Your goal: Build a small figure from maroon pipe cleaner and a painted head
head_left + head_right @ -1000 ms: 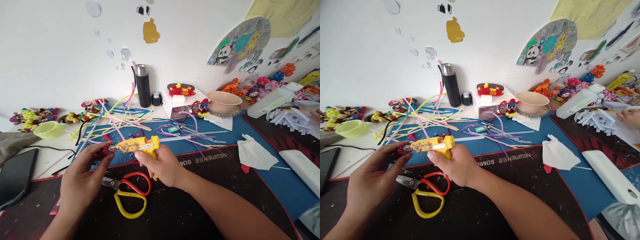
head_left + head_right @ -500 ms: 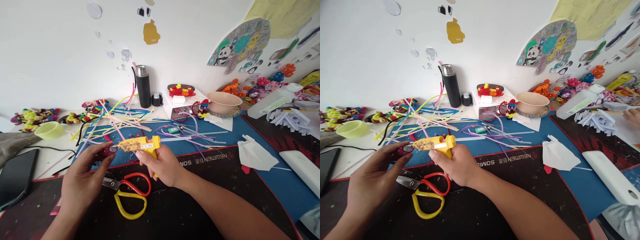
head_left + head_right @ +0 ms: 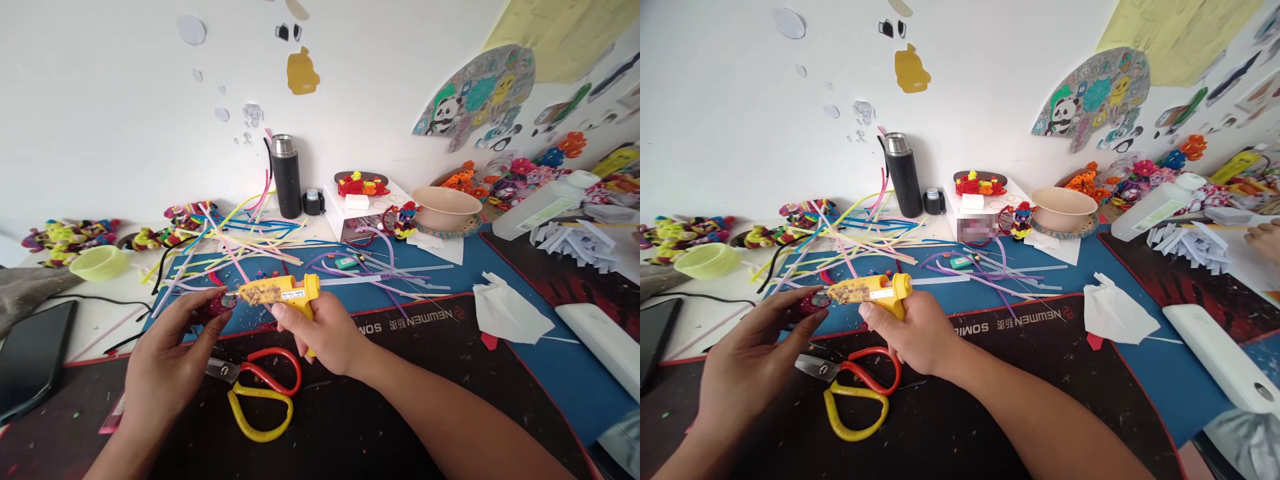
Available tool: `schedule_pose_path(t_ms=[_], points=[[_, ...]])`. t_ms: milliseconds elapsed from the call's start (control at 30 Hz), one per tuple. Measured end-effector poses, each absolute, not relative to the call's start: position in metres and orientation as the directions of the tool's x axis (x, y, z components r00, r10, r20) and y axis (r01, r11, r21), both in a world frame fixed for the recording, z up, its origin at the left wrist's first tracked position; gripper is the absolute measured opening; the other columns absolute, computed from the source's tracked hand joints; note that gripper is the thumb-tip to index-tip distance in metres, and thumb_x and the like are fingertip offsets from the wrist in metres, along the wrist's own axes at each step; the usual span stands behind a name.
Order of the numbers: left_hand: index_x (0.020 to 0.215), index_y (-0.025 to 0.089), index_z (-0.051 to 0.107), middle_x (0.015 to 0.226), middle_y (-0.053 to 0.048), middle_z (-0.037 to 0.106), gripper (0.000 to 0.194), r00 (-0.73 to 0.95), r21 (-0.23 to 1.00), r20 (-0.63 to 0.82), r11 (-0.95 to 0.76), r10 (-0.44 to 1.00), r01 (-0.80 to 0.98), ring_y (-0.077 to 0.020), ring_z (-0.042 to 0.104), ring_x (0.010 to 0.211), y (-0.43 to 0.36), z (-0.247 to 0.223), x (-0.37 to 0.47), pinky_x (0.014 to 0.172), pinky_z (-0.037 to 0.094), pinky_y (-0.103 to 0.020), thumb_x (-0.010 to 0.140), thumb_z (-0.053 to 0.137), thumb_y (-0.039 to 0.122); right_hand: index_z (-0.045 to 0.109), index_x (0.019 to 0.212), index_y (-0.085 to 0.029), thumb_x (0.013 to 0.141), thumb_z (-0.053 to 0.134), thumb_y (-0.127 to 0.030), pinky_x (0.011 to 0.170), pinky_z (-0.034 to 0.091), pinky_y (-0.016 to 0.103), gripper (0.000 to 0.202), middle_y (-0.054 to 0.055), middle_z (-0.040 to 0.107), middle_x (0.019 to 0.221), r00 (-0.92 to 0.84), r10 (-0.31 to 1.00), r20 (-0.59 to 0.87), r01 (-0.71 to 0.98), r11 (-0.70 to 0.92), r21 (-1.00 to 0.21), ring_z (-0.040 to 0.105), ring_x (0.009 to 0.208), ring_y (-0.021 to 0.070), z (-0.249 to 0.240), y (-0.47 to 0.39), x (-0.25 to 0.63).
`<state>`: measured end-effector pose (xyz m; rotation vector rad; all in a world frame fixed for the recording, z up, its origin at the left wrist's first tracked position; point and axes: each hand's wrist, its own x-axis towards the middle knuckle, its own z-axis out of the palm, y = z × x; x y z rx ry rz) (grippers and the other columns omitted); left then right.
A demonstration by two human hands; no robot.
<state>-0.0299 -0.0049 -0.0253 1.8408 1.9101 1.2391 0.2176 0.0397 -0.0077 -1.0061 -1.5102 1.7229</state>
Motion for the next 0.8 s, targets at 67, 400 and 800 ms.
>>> schedule_pose_path(t_ms=[67,400,800], points=[[0.128,0.034,0.084,0.118,0.000,0.087,0.031,-0.192,0.667,0.399,-0.141,0.896,0.731,-0.0221,0.082,0.089,-0.0048,-0.0252,-0.0298,0.078,0.064,-0.029,0.102,0.077,0.048,0.063,0.079,-0.022,0.102,0.068,-0.068,0.045,0.038,0.024,0.052,-0.006,0.052,0.048,-0.511,0.849,-0.138,0.027,-0.144,-0.989,0.050,0.041,0.0112,-0.0084,0.0398,0.2178],[0.127,0.034,0.085,0.113,-0.001,0.088,0.034,-0.241,0.681,0.374,-0.089,0.896,0.727,-0.0233,0.083,0.087,-0.0029,-0.0260,-0.0323,0.070,0.064,-0.028,0.099,0.078,0.052,0.059,0.077,-0.022,0.105,0.068,-0.068,0.049,0.038,0.026,0.054,-0.006,0.052,0.050,-0.503,0.856,-0.115,0.044,-0.108,-0.993,0.050,0.043,0.0106,-0.0130,0.0396,0.2183],[0.123,0.029,0.087,0.109,-0.006,0.092,0.053,-0.448,0.828,0.223,0.074,0.866,0.556,-0.0327,0.088,0.097,-0.0004,-0.0229,-0.0315,0.090,0.070,-0.042,0.081,0.089,0.062,0.069,0.087,-0.020,0.097,0.073,-0.079,0.047,0.038,0.026,0.060,-0.007,0.054,0.050,-0.521,0.840,-0.154,-0.005,-0.184,-0.983,0.049,0.042,0.0114,-0.0104,0.0395,0.2178]])
